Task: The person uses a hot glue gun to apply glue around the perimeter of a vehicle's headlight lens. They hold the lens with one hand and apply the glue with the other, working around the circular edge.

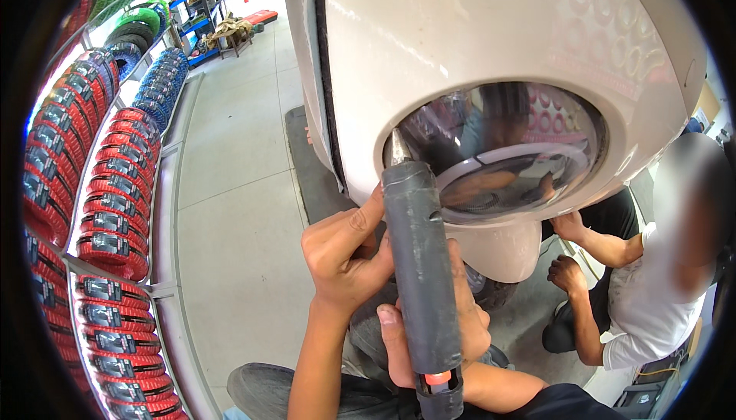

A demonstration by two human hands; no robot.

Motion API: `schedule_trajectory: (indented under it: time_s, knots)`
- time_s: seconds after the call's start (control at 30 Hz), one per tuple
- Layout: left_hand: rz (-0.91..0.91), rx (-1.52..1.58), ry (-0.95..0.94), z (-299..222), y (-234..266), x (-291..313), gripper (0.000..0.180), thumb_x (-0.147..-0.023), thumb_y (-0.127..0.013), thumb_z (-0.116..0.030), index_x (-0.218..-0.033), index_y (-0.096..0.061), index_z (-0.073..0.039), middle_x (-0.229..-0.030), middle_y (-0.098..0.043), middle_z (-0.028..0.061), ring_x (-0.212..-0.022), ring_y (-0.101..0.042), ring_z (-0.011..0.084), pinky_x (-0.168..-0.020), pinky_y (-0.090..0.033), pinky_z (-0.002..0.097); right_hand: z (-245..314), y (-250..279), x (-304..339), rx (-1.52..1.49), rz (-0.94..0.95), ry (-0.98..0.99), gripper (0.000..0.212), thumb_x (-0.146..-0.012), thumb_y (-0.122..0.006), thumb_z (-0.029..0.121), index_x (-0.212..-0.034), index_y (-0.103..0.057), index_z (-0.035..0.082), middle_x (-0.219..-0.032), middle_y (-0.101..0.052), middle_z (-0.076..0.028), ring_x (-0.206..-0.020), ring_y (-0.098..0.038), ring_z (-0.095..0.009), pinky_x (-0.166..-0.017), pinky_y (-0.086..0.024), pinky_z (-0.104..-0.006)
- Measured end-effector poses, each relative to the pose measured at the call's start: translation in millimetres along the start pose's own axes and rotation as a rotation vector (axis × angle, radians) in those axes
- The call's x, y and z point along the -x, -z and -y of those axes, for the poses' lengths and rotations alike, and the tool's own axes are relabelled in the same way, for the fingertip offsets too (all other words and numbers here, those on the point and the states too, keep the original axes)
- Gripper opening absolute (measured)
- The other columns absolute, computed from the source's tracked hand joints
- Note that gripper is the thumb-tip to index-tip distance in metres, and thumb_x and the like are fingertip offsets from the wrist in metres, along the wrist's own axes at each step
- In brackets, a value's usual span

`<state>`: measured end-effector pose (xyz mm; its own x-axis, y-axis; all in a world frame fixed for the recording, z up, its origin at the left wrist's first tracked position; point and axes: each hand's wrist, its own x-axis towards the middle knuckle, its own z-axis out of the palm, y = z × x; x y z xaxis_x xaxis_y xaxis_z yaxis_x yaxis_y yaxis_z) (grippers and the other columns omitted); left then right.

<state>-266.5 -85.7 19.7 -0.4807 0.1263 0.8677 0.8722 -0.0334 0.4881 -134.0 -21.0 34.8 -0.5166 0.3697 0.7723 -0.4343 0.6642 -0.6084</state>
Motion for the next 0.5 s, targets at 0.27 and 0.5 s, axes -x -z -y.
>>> schedule_trajectory:
  time_s: [0.27,0.5]
  knots:
    - [0.013,-0.012,0.015,-2.2,1.3,0.0,0.055,-0.069,-0.078,0.003,-0.124,-0.076,0.002,-0.052,-0.034,0.0013,-0.043,-0.037,0.0115,-0.045,-0.03,0.0275,-6.3,3.1,0.2,0.062,0.038,0.082,0.067,-0.082,-0.075,0.003,-0.138,-0.051,-0.025,-0.123,-0.069,-0.037,-0.07,-0.074,-0.022,-0.066,-0.059,-0.0305]
    - [0.019,0.004,0.028,0.0,1.5,2.4,0.054,-0.069,-0.079,0.001,-0.123,-0.077,0.002,-0.052,-0.034,0.0014,-0.043,-0.037,0.0114,-0.045,-0.03,0.0276,-5.3,-1.0,0.9,0.031,0.007,0.052,0.065,-0.083,-0.073,0.0,-0.141,-0.054,-0.02,-0.121,-0.071,-0.035,-0.062,-0.067,-0.019,-0.056,-0.053,-0.029]
